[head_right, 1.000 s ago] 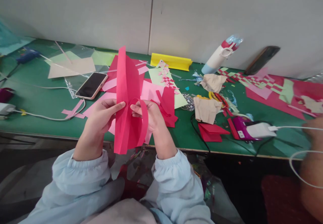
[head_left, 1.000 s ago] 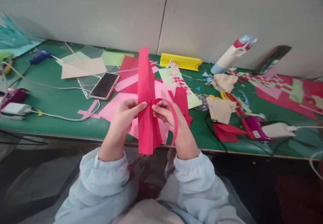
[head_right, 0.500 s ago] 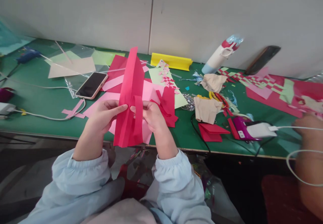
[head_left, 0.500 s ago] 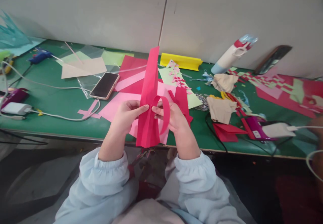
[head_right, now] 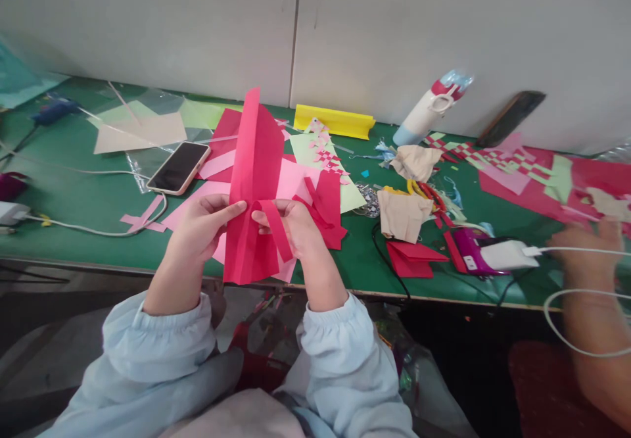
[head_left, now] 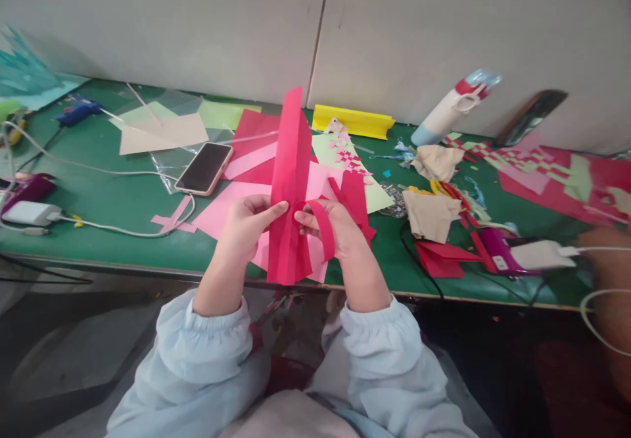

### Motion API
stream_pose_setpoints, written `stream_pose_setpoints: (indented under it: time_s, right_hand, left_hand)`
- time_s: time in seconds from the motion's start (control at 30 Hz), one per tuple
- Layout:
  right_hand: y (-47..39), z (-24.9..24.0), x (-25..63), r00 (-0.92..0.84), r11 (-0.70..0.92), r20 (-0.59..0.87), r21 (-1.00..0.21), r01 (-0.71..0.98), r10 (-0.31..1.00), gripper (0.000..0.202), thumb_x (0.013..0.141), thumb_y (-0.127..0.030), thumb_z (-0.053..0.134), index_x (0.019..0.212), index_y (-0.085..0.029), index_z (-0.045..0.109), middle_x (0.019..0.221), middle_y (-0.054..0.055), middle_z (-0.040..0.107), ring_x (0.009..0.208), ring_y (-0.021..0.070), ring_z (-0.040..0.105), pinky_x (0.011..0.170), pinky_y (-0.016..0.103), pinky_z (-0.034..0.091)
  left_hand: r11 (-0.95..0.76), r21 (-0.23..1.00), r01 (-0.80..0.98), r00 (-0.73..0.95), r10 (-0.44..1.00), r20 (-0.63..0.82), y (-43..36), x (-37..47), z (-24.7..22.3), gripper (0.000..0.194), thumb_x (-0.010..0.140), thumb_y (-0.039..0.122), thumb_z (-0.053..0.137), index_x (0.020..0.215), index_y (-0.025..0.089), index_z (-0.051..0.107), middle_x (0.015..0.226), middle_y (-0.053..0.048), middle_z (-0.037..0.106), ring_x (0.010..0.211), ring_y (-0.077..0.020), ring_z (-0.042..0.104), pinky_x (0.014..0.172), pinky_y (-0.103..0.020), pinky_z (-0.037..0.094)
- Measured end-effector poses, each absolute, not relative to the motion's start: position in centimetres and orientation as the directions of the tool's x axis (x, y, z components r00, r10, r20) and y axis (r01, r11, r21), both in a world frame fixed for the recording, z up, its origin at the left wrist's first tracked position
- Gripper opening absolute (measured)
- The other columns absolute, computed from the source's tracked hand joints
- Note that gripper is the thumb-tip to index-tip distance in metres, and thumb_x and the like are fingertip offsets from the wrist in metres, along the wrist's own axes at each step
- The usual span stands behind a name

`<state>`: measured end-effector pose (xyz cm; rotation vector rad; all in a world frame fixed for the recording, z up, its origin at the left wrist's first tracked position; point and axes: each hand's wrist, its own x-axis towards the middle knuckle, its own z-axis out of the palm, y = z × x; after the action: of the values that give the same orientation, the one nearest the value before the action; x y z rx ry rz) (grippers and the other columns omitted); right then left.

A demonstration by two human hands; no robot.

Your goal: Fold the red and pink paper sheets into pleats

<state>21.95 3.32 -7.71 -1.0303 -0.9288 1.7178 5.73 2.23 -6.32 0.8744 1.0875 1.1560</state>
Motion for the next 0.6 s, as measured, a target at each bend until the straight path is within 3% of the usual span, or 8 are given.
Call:
stream_pose_setpoints:
  time_s: [0.27,0.43,0.6]
  right_hand:
    - [3.24,-7.81,22.04,-0.243,-0.284,-0.215,-0.910,-0.301,0.946,0.039,0.044,-0.032,0.092,0.058,-0.018,0.059,0.052,-0.008,0.051,0.052,0.0077,0.054,0.060,0.026,0.051]
    - [3.34,-7.70,21.93,-0.204,-0.280,-0.224,-0.907,-0.315,0.953,0.041,0.042,-0.034,0.093,0.065,-0.018,0.063,0.060,-0.006,0.058,0.060,0.0098,0.059,0.063,0.026,0.053]
    - [3.45,-8.11,22.07,-0.202,-0.263,-0.202,-0.898,-0.353,0.958,0.037,0.049,-0.036,0.091,0.072,-0.018,0.068,0.068,-0.004,0.064,0.067,0.0099,0.062,0.067,0.025,0.055]
  left_hand:
    - [0.227,0.951,-0.212,0.110,0.972,-0.207,2.13,5.49,-6.12,0.034,0.057,0.038,0.088,0.075,0.014,0.074,0.076,-0.006,0.073,0.068,-0.0154,0.067,0.065,-0.025,0.053]
    - [0.232,0.940,-0.251,0.101,0.972,-0.213,2.18,5.62,-6.09,0.032,0.057,0.038,0.088,0.074,0.015,0.073,0.072,-0.003,0.072,0.062,-0.0125,0.064,0.058,-0.022,0.050]
    - [0.225,0.931,-0.288,0.100,0.974,-0.205,2.27,5.70,-6.30,0.029,0.059,0.038,0.088,0.075,0.017,0.074,0.076,-0.003,0.073,0.063,-0.0116,0.063,0.057,-0.021,0.049]
